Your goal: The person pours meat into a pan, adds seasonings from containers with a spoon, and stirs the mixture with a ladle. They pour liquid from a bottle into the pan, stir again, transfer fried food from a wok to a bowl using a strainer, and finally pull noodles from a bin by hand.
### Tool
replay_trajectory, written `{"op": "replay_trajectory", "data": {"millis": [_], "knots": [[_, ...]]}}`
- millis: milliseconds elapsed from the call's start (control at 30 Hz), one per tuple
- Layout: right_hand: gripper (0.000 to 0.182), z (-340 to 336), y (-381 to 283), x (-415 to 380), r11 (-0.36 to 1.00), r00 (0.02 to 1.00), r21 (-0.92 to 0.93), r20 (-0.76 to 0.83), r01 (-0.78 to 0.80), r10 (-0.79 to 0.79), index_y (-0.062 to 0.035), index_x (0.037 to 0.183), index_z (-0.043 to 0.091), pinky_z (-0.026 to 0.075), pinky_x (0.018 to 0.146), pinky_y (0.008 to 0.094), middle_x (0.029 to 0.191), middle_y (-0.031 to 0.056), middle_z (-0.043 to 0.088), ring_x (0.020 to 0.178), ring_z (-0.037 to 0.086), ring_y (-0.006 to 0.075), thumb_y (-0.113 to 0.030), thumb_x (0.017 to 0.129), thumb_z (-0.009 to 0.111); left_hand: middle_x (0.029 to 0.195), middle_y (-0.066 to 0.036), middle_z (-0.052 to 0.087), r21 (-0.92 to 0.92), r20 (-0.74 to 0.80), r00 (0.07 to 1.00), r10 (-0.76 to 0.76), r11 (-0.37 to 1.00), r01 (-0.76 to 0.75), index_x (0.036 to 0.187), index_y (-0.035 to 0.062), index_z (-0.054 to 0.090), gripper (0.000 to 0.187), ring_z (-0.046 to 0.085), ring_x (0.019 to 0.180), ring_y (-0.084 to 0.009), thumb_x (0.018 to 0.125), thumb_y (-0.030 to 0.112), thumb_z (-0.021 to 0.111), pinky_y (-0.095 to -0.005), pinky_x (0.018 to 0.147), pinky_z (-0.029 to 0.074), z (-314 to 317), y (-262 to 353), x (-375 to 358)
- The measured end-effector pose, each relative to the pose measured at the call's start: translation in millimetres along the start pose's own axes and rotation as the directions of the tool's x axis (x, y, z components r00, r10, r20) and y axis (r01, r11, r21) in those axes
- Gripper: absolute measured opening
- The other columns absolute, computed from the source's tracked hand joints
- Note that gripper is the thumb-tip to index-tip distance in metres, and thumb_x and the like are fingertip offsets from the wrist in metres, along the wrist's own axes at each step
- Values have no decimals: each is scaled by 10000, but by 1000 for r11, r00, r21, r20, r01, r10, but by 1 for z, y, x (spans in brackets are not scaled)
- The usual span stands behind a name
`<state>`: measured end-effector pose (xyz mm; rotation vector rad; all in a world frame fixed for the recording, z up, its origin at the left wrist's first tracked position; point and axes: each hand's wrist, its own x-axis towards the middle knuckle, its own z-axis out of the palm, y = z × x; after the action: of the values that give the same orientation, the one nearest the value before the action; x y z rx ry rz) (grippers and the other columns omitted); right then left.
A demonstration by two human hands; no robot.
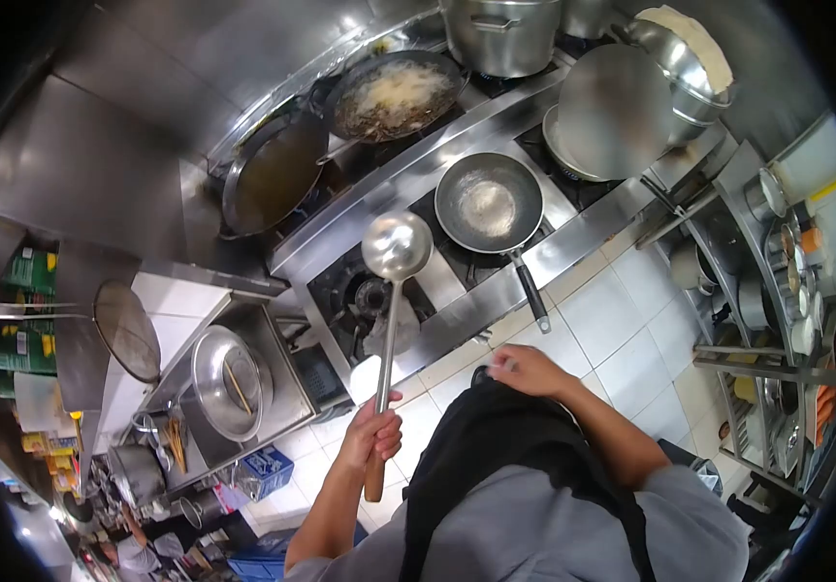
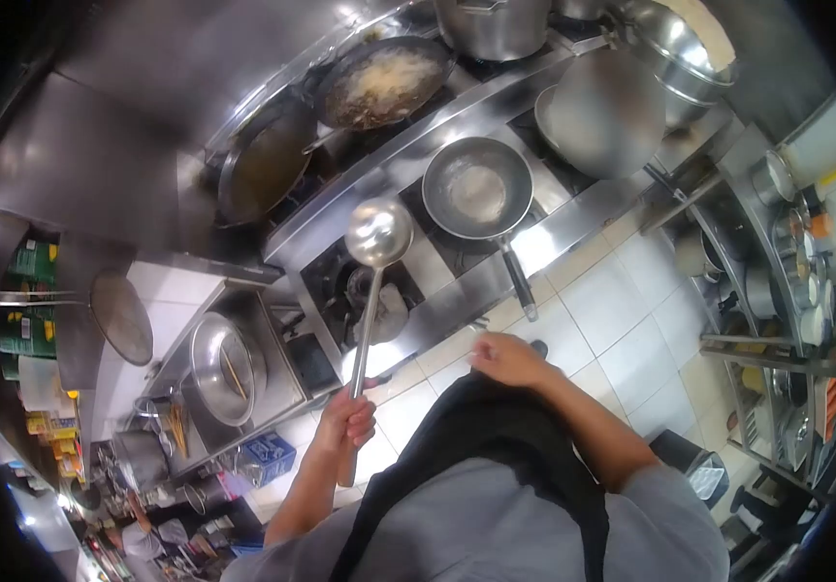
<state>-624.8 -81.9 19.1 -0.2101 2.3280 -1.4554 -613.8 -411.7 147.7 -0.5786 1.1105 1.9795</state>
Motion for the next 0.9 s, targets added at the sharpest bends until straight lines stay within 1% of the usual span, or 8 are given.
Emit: {"op": "replay_trajectory", "data": {"millis": [67, 300, 333, 467, 533, 633, 800, 900], "knots": [[313, 55, 6, 64, 971, 976, -101, 1, 217, -218, -55, 1049, 626, 493, 811, 420, 975, 134, 643, 937, 621, 313, -308, 867, 653, 614, 21, 363, -2, -61, 998, 24, 1000, -24, 1238, 79, 426, 292, 344, 429, -67, 955, 107, 495, -229, 383, 322, -13, -17, -20], [406, 174, -18, 194, 672, 958, -683, 201, 288, -206, -139, 1237, 613, 404, 1042, 430, 1424, 142, 456, 1274, 449, 371, -266, 852, 633, 590, 0, 376, -34, -278, 954, 116, 991, -130, 1234, 43, 399, 353, 358, 422, -98, 909, 58, 535, -250, 384, 328, -30, -64, -73], [336, 212, 27, 208, 665, 938, -701, 15, 257, -347, -150, 1150, 655, 450, 984, 425, 1333, 135, 533, 1236, 489, 343, -241, 826, 638, 582, 0, 382, -18, -312, 944, 111, 992, -122, 1235, 38, 404, 353, 361, 418, -98, 906, 53, 534, -252, 386, 333, -28, -65, -80], [229, 196, 45, 211, 766, 952, -573, 94, 291, -291, -104, 996, 661, 496, 869, 391, 1134, 106, 623, 1085, 577, 292, -138, 770, 660, 573, -5, 424, 50, -363, 916, 169, 986, -162, 1240, 25, 422, 352, 390, 415, -102, 905, 48, 528, -259, 393, 355, -47, -85, -103], [189, 176, 41, 202, 994, 960, -1, -259, 113, -110, -66, 885, 613, 495, 769, 341, 927, 74, 623, 902, 609, 251, -46, 705, 666, 578, -6, 439, 206, -409, 898, 164, 975, -84, 1246, 21, 424, 354, 408, 423, -103, 908, 52, 527, -262, 398, 366, -56, -88, -104], [241, 138, -32, 173, 938, 857, 184, -485, 295, -175, -54, 883, 585, 495, 737, 342, 899, 112, 606, 838, 616, 289, 24, 669, 663, 587, -11, 466, 379, -427, 892, 149, 925, 26, 1249, 11, 432, 351, 443, 439, -107, 917, 71, 532, -269, 412, 387, -68, -91, -101], [201, 133, -93, 200, 874, 782, -195, -392, 444, -485, -32, 882, 621, 497, 722, 402, 956, 138, 619, 907, 602, 334, -19, 704, 714, 588, -10, 471, 524, -333, 936, 112, 847, 85, 1228, 20, 448, 342, 453, 452, -105, 909, 74, 559, -276, 420, 392, -56, -80, -87], [202, 136, -83, 203, 982, 964, -39, -189, 185, -189, -39, 854, 616, 484, 717, 380, 919, 135, 626, 829, 619, 298, -69, 702, 746, 616, -16, 497, 614, -336, 925, 178, 786, 72, 1234, 32, 451, 359, 471, 467, -108, 900, 71, 574, -288, 424, 400, -64, -68, -75]]}}
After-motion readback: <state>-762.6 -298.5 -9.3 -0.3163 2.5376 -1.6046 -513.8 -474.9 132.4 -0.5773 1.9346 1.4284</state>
